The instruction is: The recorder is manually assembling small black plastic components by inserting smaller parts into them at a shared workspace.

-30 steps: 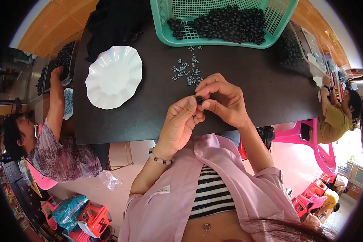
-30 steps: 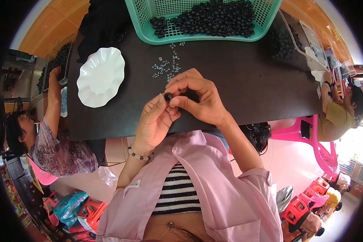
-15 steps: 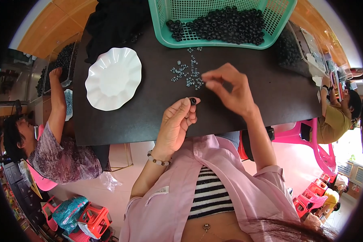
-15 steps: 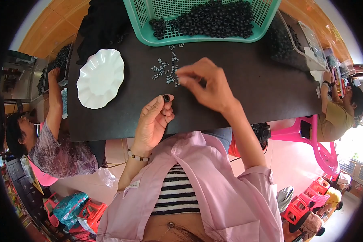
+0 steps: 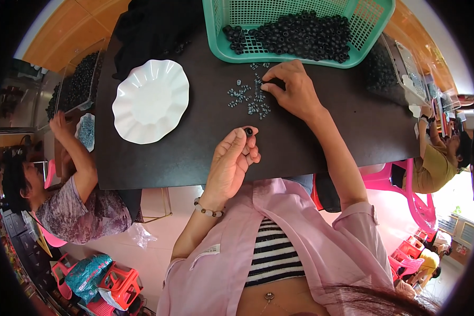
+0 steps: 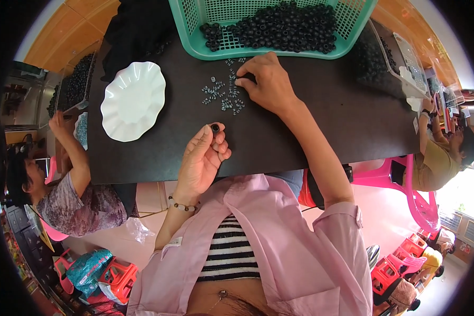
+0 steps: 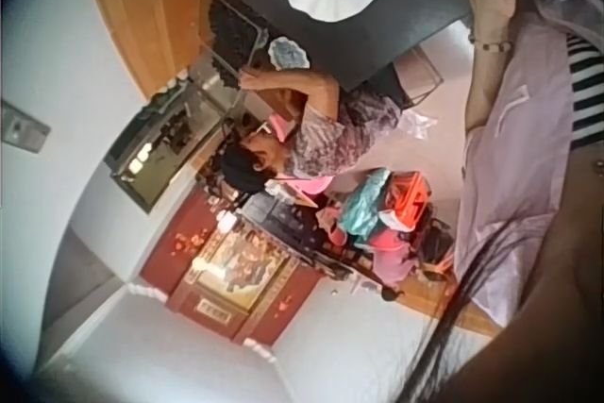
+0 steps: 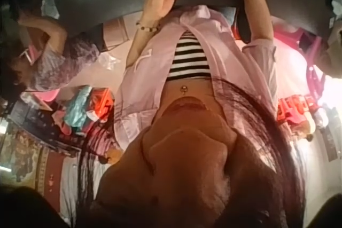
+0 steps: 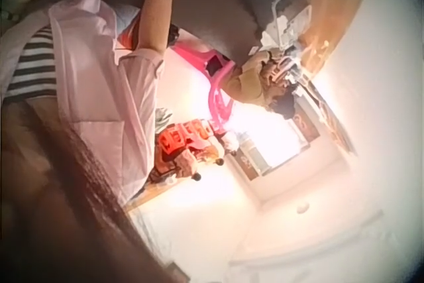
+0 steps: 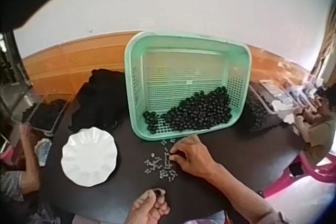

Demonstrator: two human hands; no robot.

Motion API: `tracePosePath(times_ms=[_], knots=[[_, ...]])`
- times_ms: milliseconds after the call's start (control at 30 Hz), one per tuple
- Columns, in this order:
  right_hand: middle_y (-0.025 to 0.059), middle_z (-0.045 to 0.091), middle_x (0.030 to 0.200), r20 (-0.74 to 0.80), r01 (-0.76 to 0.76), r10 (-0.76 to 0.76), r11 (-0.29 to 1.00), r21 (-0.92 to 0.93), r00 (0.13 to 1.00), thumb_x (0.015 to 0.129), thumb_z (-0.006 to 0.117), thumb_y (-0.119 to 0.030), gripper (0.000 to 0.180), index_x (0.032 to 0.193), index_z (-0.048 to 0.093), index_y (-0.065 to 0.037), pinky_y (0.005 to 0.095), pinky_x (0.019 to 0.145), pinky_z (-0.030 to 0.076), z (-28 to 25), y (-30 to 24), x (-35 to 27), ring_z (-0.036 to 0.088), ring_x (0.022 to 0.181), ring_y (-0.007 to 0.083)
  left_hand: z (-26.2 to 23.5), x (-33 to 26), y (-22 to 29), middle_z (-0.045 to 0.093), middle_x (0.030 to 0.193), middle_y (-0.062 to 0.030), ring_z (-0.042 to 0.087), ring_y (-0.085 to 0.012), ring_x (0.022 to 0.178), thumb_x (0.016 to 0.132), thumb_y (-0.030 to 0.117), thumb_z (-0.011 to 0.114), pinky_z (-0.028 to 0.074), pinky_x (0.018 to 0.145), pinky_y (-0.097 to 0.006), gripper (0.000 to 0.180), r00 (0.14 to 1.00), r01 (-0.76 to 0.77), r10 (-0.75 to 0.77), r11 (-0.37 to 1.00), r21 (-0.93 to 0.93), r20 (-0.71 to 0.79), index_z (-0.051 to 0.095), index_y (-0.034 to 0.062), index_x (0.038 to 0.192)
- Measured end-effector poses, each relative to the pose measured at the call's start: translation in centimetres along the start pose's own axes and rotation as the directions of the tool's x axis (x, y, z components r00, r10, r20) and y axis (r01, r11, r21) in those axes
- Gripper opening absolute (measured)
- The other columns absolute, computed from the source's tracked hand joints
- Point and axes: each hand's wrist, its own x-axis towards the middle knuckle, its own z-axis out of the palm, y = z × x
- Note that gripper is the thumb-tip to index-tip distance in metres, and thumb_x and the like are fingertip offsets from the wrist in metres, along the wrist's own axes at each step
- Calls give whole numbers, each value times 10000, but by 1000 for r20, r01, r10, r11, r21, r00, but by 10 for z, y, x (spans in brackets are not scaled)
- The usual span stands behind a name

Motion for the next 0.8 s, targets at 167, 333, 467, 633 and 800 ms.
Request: tracePosePath(times_ms=[167, 333, 467, 633, 800], knots=[[27, 641, 859, 17, -2, 2, 1000, -1, 1000, 730, 735, -81, 127, 832, 660, -76, 342, 770, 444, 8, 5, 5, 532, 868, 241, -4, 6, 4, 538, 817, 2, 500, -92, 724, 997, 266, 473, 441, 687, -261, 275, 1000, 11, -11, 1000, -23, 22, 578, 30, 1091], [32, 641, 854, 21, -24, 23, 999, 28, 1000, 730, 732, -79, 120, 823, 658, -71, 346, 770, 444, 11, 3, 5, 527, 863, 242, -7, 9, 7, 542, 807, 5, 501, -91, 720, 1001, 258, 464, 442, 689, -261, 272, 1000, 19, -18, 999, -46, 10, 578, 29, 1095], [40, 640, 849, 33, -75, 74, 997, 30, 997, 729, 733, -80, 126, 827, 656, -62, 345, 772, 443, 11, -5, 13, 527, 863, 244, -8, 10, 13, 542, 808, 4, 501, -91, 718, 1000, 259, 465, 443, 686, -260, 274, 1000, 15, -15, 999, -43, 15, 581, 29, 1093], [46, 639, 841, 11, -50, 49, 999, 14, 999, 728, 735, -75, 128, 830, 658, -62, 340, 760, 444, 20, -7, 16, 526, 858, 239, -12, 10, 14, 542, 805, 3, 501, -91, 712, 999, 258, 469, 446, 678, -261, 272, 1000, 21, -20, 998, -57, 11, 586, 28, 1084], [44, 633, 819, -8, -29, 29, 999, 18, 1000, 752, 724, -70, 106, 837, 662, -55, 329, 716, 452, 19, -5, 15, 527, 823, 225, -12, 10, 18, 543, 798, 3, 501, -91, 711, 997, 255, 472, 447, 678, -262, 270, 1000, 23, -22, 997, -68, 14, 586, 27, 1086]])
